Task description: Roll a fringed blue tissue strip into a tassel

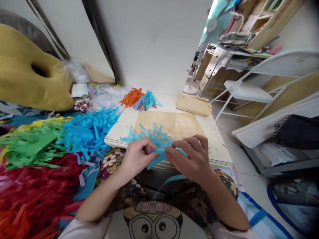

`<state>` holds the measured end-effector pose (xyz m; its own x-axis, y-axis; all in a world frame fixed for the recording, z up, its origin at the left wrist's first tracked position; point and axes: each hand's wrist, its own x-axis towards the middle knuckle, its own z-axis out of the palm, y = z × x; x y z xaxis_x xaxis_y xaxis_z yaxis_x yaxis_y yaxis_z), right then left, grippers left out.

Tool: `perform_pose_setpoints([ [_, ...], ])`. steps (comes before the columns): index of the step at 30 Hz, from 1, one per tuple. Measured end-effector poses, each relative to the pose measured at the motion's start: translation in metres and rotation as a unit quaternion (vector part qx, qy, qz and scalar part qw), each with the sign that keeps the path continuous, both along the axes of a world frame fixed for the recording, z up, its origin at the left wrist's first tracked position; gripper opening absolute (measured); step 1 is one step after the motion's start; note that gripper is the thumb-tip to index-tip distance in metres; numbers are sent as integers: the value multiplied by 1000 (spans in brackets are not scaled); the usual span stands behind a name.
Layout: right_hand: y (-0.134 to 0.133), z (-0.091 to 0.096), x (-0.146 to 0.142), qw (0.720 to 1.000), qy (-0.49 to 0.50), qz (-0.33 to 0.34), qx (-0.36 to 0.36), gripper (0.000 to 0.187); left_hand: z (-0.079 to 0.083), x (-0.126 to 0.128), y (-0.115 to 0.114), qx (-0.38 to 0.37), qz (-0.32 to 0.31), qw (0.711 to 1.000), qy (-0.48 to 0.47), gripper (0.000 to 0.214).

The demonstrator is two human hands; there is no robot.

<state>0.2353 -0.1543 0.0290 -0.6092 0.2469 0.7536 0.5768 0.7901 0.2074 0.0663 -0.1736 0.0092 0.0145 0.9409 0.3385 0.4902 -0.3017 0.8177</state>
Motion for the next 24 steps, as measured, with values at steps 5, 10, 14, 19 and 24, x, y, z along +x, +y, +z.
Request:
perform_pose_setpoints([
  [5, 4, -1, 5, 999, -2, 16, -34, 9, -1, 5, -2, 30, -77, 997, -2, 17],
  [10, 10, 0, 12, 987, -28, 61, -146, 6, 7, -3, 1, 71, -230, 967, 80, 21],
  [14, 11, 2, 17, 974, -19, 96, -202, 5, 14, -10, 13, 23, -280, 954, 103, 22],
  [19, 10, 5, 19, 967, 30, 105, -231, 6, 18, -7, 27, 21, -318, 943, 99, 24],
  [24, 8, 3, 22, 965, 43, 78, -246, 9, 17, 1, 29, 85, -335, 934, 89, 19],
])
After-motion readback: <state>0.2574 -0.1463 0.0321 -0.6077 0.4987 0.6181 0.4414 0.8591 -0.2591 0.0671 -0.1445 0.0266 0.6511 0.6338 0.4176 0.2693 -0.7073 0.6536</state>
